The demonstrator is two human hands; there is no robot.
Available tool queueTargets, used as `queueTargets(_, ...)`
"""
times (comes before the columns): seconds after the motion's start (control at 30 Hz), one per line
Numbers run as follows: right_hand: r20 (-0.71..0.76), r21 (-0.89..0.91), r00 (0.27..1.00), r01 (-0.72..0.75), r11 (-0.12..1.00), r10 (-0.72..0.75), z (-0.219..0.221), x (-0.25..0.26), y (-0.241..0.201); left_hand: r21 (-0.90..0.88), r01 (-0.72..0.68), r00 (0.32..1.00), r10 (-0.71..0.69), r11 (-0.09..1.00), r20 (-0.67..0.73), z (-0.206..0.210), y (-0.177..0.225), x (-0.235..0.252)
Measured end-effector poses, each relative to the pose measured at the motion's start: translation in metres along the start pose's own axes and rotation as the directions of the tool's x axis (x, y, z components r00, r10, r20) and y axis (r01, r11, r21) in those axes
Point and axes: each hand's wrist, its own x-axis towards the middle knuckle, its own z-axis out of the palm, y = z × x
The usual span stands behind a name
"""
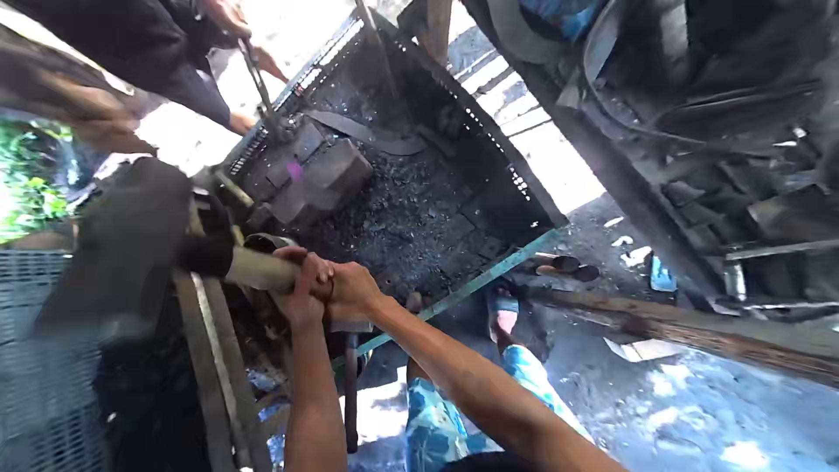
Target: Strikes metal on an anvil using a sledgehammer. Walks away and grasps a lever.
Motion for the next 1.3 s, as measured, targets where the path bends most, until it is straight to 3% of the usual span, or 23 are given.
queueTargets(0.1, -0.153, -0.007, 0.919, 0.367, 0.93, -0.364, -0.028, -0.027, -0.102, 0.047, -0.302, 0.938, 0.288, 0.952, 0.196, 0.02, 0.131, -0.014)
queueTargets(0.17, -0.279, -0.022, 0.772, 0.589, 0.808, -0.571, -0.049, -0.026, -0.164, 0.113, -0.478, 0.849, 0.426, 0.871, 0.314, 0.03, 0.203, -0.003)
queueTargets(0.27, -0.382, -0.127, 0.588, 0.731, 0.671, -0.713, -0.082, 0.005, -0.217, 0.177, -0.551, 0.787, 0.438, 0.815, 0.435, 0.019, 0.246, 0.033)
queueTargets(0.3, -0.401, -0.141, 0.575, 0.73, 0.669, -0.713, -0.085, 0.024, -0.211, 0.183, -0.517, 0.814, 0.416, 0.836, 0.405, 0.017, 0.232, 0.044)
queueTargets(0.33, -0.408, -0.13, 0.612, 0.696, 0.706, -0.678, -0.081, 0.041, -0.187, 0.161, -0.433, 0.871, 0.366, 0.887, 0.328, 0.023, 0.202, 0.054)
queueTargets(0.37, -0.382, -0.085, 0.718, 0.6, 0.795, -0.582, -0.069, 0.053, -0.145, 0.143, -0.36, 0.911, 0.315, 0.922, 0.265, 0.033, 0.159, 0.063)
queueTargets(0.43, -0.246, 0.062, 0.945, 0.236, 0.97, -0.214, -0.022, 0.052, -0.028, 0.202, -0.176, 0.977, 0.146, 0.963, 0.157, 0.029, 0.037, 0.056)
queueTargets(0.47, -0.151, 0.13, 0.989, 0.015, 0.991, 0.005, 0.0, 0.043, 0.023, 0.195, -0.032, 0.996, 0.015, 0.98, 0.091, 0.016, -0.027, 0.046)
queueTargets(0.5, -0.072, 0.158, 0.98, -0.174, 0.972, 0.187, 0.016, 0.034, 0.052, 0.119, 0.083, 0.996, -0.085, 0.989, 0.019, 0.002, -0.078, 0.036)
queueTargets(0.53, -0.014, 0.113, 0.953, -0.301, 0.947, 0.304, 0.018, 0.029, 0.06, 0.022, 0.171, 0.985, -0.171, 0.985, -0.015, -0.009, -0.101, 0.03)
queueTargets(0.57, 0.008, 0.019, 0.951, -0.311, 0.95, 0.311, 0.007, 0.026, 0.049, -0.041, 0.199, 0.98, -0.2, 0.979, -0.01, -0.012, -0.095, 0.029)
queueTargets(0.6, 0.009, -0.057, 0.972, -0.236, 0.97, 0.237, -0.006, 0.018, 0.025, -0.091, 0.163, 0.986, -0.165, 0.982, -0.013, -0.007, -0.061, 0.027)
queueTargets(0.7, -0.032, -0.099, 0.991, 0.126, 0.987, -0.129, -0.027, -0.023, -0.081, -0.141, -0.095, 0.994, 0.102, 0.985, 0.042, 0.008, 0.086, -0.002)
queueTargets(0.8, -0.219, -0.073, 0.841, 0.491, 0.868, -0.495, -0.041, -0.031, -0.173, -0.01, -0.389, 0.896, 0.381, 0.921, 0.229, 0.019, 0.201, -0.004)
queueTargets(0.87, -0.311, -0.077, 0.698, 0.658, 0.749, -0.645, -0.055, -0.012, -0.214, 0.092, -0.5, 0.832, 0.448, 0.861, 0.327, 0.024, 0.248, 0.015)
queueTargets(0.93, -0.375, -0.129, 0.626, 0.696, 0.707, -0.684, -0.066, 0.024, -0.217, 0.12, -0.558, 0.778, 0.468, 0.821, 0.419, 0.012, 0.241, 0.055)
queueTargets(0.97, -0.389, -0.124, 0.654, 0.66, 0.741, -0.648, -0.064, 0.042, -0.193, 0.12, -0.54, 0.792, 0.455, 0.833, 0.407, -0.001, 0.203, 0.071)
queueTargets(1.0, -0.369, -0.082, 0.744, 0.57, 0.817, -0.557, -0.053, 0.051, -0.15, 0.158, -0.469, 0.856, 0.403, 0.869, 0.324, -0.008, 0.147, 0.074)
queueTargets(1.07, -0.211, 0.069, 0.956, 0.223, 0.972, -0.204, -0.012, 0.051, -0.033, 0.222, -0.119, 0.992, 0.106, 0.968, 0.071, -0.02, 0.008, 0.054)
queueTargets(1.13, -0.01, 0.218, 0.987, -0.155, 0.964, 0.161, 0.031, 0.035, 0.054, 0.229, 0.234, 0.966, -0.199, 0.945, -0.165, -0.021, -0.091, 0.027)
queueTargets(1.17, 0.05, 0.248, 0.969, -0.246, 0.937, 0.241, 0.036, 0.029, 0.067, 0.222, 0.325, 0.939, -0.287, 0.919, -0.188, -0.017, -0.099, 0.02)
queueTargets(1.2, 0.046, 0.247, 0.974, -0.225, 0.943, 0.22, 0.027, 0.026, 0.061, 0.227, 0.313, 0.946, -0.284, 0.922, -0.154, -0.007, -0.081, 0.021)
queueTargets(1.3, -0.126, 0.244, 0.989, 0.107, 0.964, -0.078, 0.003, -0.014, -0.029, 0.21, 0.002, 1.0, -0.001, 0.978, -0.006, 0.014, 0.048, -0.004)
